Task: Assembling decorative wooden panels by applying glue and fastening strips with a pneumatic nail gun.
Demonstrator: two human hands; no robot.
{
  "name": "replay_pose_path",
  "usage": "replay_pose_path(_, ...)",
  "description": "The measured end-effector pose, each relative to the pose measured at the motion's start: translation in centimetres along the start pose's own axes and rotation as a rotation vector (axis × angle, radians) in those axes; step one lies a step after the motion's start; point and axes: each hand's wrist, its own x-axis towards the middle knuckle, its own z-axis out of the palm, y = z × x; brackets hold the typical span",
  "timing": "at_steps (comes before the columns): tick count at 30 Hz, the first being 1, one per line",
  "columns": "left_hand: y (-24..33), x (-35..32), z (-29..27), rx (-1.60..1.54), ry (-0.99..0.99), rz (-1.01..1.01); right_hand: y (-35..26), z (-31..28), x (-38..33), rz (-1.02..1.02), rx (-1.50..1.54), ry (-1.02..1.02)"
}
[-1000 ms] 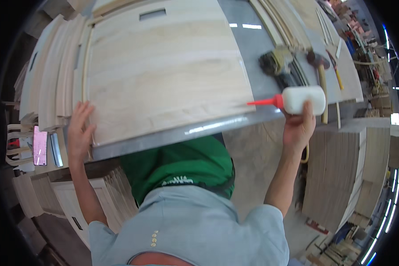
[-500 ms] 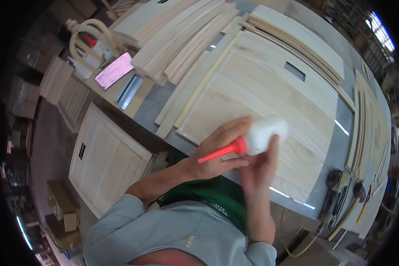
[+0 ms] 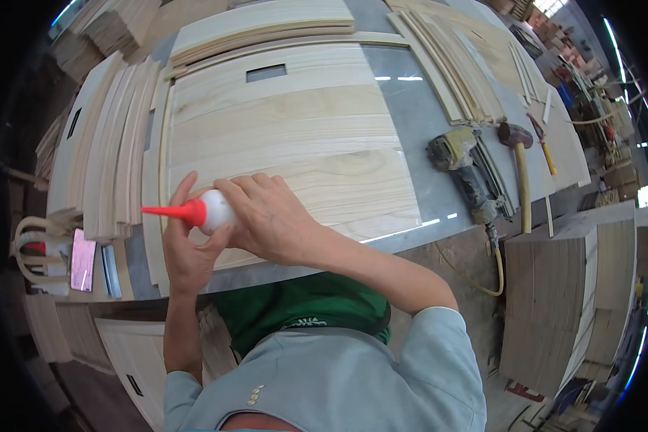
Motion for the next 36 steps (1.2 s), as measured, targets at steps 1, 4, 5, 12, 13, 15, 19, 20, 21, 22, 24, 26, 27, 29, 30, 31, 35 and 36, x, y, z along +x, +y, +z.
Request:
replay_pose_path(1, 0.4, 0.7, 0.9, 0.009, -0.021, 0.006, 0.3, -0.5, 0.2, 0.078, -0.04, -0.098)
replay_pose_path(4, 1.3, 1.8, 3.1, 0.026, -0.051, 0.008, 1.5, -1.8, 0.0, 0.075, -0.041, -0.086)
replay_pose_path(5, 1.3, 2.1, 3.8, -0.018, -0.043, 0.03, 2.2, -2.2, -0.1, 0.153, -0.07, -0.132)
replay_pose_path(12, -2.9, 0.8, -1.1, 0.267, 0.095, 0.053, 15.4, -10.0, 1.1, 0.36, 0.208, 0.275)
replay_pose_path(13, -4.1, 0.5, -2.8, 0.352, 0.163, 0.044, 18.2, -13.1, 1.9, 0.34, 0.144, 0.216)
replay_pose_path(15, -6.2, -0.2, -6.6, 0.501, 0.298, -0.021, 24.1, -18.1, 3.2, 0.336, -0.122, 0.307)
replay_pose_path(19, -8.7, -0.6, -12.6, 0.732, 0.48, -0.034, 34.3, -24.5, 3.3, 0.455, -0.161, 0.424)
replay_pose_path(20, -9.2, -0.4, -13.7, 0.811, 0.506, -0.005, 36.2, -25.2, 3.3, 0.454, -0.253, 0.514)
replay_pose_path(21, -9.7, -0.1, -14.8, 0.82, 0.536, -0.031, 37.8, -25.5, 3.0, 0.438, -0.224, 0.459)
replay_pose_path(22, -10.0, 0.2, -15.7, 0.859, 0.549, -0.045, 39.0, -25.6, 2.7, 0.45, -0.139, 0.469)
replay_pose_path(24, -10.6, 0.6, -16.9, 0.927, 0.548, -0.07, 40.1, -25.8, 2.0, 0.463, -0.049, 0.477)
replay_pose_path(26, -11.1, 0.8, -17.4, 0.943, 0.556, -0.059, 39.5, -25.9, 1.5, 0.662, -0.161, 0.423)
replay_pose_path(27, -11.4, 1.0, -17.5, 0.947, 0.547, -0.05, 38.5, -26.0, 1.3, 0.738, -0.25, 0.444)
replay_pose_path(29, -11.7, 1.4, -17.7, 0.951, 0.539, -0.041, 35.3, -25.8, 0.8, 0.714, -0.299, 0.412)
replay_pose_path(30, -11.8, 1.5, -17.8, 0.953, 0.506, -0.03, 33.2, -25.4, 0.4, 0.664, -0.381, 0.424)
replay_pose_path(31, -11.9, 1.7, -17.8, 0.954, 0.474, -0.019, 30.9, -24.8, 0.1, 0.576, -0.457, 0.472)
replay_pose_path(35, -11.8, 2.9, -17.8, 1.025, 0.374, -0.057, 21.1, -21.0, -1.5, 0.489, -0.326, 0.47)
replay_pose_path(36, -11.7, 3.2, -17.8, 1.05, 0.336, -0.068, 18.9, -19.8, -1.9, 0.474, -0.284, 0.473)
